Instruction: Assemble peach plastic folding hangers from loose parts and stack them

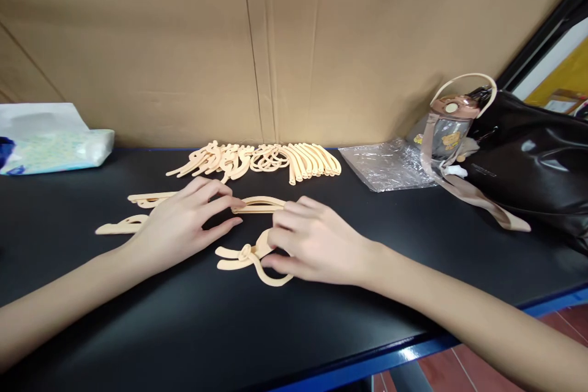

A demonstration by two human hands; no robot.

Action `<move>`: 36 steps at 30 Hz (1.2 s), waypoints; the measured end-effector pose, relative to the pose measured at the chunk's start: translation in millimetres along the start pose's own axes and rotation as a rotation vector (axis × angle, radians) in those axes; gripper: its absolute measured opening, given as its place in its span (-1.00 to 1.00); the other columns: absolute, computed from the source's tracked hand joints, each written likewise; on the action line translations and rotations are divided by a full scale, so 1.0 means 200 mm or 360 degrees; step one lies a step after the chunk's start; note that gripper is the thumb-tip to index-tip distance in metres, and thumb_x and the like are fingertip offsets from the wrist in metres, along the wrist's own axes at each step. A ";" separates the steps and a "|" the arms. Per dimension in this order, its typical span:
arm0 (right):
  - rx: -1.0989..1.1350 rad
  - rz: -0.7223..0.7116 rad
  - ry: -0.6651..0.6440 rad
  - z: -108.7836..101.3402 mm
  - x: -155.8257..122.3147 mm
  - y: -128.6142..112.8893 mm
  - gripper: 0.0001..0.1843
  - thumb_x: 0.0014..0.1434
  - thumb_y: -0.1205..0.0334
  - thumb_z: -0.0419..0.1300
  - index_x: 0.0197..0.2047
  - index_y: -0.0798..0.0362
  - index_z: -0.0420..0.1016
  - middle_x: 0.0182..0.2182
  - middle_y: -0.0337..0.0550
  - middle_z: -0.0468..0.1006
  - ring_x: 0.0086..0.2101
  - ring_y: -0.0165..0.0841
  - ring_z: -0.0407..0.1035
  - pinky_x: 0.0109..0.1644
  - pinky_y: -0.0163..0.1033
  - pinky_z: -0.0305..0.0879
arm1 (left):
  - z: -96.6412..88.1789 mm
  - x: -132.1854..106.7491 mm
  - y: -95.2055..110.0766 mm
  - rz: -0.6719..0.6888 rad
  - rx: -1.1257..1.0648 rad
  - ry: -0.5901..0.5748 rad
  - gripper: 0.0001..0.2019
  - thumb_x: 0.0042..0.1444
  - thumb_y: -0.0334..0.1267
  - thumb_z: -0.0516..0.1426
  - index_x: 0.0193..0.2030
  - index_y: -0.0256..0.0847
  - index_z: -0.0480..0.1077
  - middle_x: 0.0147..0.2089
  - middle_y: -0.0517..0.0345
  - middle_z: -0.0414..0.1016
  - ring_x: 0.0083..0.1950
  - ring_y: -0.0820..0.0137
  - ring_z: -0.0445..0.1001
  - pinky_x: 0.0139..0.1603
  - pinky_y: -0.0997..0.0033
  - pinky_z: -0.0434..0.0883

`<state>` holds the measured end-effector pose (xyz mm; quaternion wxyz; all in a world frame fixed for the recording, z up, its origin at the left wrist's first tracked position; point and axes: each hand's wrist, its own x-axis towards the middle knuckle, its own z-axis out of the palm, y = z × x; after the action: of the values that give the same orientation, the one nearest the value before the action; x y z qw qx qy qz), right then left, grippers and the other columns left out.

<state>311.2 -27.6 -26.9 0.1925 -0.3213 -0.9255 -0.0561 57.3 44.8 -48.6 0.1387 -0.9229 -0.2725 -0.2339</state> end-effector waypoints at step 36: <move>0.0103 -0.0117 -0.0154 0.03 -0.10 -0.11 -0.79 0.35 0.30 0.12 -0.24 0.15 0.56 -0.42 -0.27 0.51 -0.43 -0.42 0.27 -0.28 -0.24 0.11 | -0.03 -0.02 0.18 -0.0391 -0.0584 -0.0328 -0.74 0.37 -0.30 -0.12 0.02 -0.16 0.34 -0.07 0.11 0.49 -0.06 0.25 0.46 -0.06 0.15 0.44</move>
<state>310.1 -54.1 -39.4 0.1556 -0.2831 -0.9462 -0.0174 73.0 11.0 -50.7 -0.0895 -0.9116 -0.3482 -0.1992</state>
